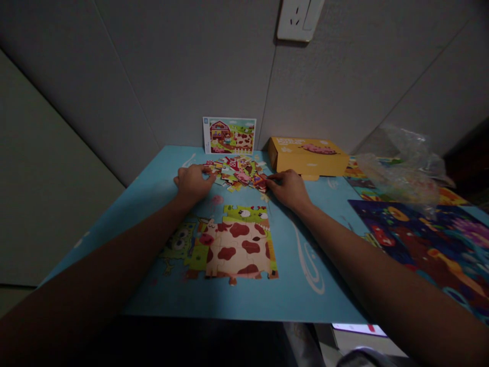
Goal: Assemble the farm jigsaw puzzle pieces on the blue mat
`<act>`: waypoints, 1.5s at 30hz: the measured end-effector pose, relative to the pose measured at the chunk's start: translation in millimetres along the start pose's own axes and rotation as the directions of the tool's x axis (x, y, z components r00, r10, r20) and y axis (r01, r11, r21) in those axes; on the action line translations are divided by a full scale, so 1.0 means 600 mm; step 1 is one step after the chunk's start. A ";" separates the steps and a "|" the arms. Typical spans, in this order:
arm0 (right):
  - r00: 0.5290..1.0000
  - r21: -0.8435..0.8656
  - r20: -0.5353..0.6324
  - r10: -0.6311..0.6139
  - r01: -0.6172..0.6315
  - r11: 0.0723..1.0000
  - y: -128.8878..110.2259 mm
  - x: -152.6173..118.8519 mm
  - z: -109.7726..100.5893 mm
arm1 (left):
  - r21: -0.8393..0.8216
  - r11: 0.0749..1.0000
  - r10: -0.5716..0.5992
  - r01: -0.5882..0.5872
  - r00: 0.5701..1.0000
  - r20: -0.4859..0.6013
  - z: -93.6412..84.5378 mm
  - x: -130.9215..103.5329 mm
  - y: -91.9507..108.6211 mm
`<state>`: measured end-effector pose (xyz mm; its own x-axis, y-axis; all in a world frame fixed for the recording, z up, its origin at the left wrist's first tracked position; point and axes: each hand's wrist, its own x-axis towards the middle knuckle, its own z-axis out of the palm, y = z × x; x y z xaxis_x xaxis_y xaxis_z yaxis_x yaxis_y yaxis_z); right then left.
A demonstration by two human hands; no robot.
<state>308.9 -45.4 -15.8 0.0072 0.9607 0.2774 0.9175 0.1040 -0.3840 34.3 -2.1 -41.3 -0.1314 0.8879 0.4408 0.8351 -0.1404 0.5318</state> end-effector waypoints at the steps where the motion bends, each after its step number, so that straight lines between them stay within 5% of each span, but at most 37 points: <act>1: 1.000 0.000 -0.003 0.004 -0.004 1.000 -0.001 0.000 0.000 | -0.011 1.000 0.004 -0.004 1.000 -0.015 0.001 0.001 -0.001; 11: 0.998 0.010 -0.023 0.055 -0.055 0.998 -0.013 -0.004 -0.007 | 0.010 0.987 -0.162 0.162 0.987 0.015 -0.029 -0.007 0.041; 18: 0.997 0.043 -0.054 0.055 -0.053 0.998 -0.012 -0.005 -0.006 | -0.154 0.979 -0.170 0.136 0.957 -0.237 -0.039 0.005 0.047; 22: 0.992 0.098 -0.129 0.015 -0.002 0.995 -0.013 -0.004 -0.003 | -0.285 0.956 -0.033 -0.067 0.942 -0.333 -0.039 -0.004 0.053; 25: 0.971 0.199 -0.188 -0.146 0.183 0.963 -0.019 -0.008 -0.002 | -0.353 0.882 0.229 -0.312 0.939 -0.259 -0.044 -0.023 0.066; 30: 0.822 0.322 -0.138 -0.552 0.565 0.760 -0.031 -0.020 -0.002 | -0.409 0.701 0.614 -0.584 0.786 -0.069 -0.054 -0.049 0.085; 33: 0.780 0.352 -0.091 -0.619 0.607 0.713 -0.031 -0.021 -0.001 | -0.432 0.656 0.668 -0.619 0.743 -0.049 -0.055 -0.049 0.084; 45: 0.792 0.313 -0.062 -0.607 0.593 0.742 -0.026 -0.016 0.004 | -0.367 0.670 0.704 -0.645 0.709 0.040 -0.052 -0.045 0.080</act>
<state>293.4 -56.0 -14.4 -0.5265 0.6821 0.5074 0.5609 0.7272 -0.3957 61.5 -46.4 -5.1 0.5165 0.5477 0.6582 0.4479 -0.8279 0.3375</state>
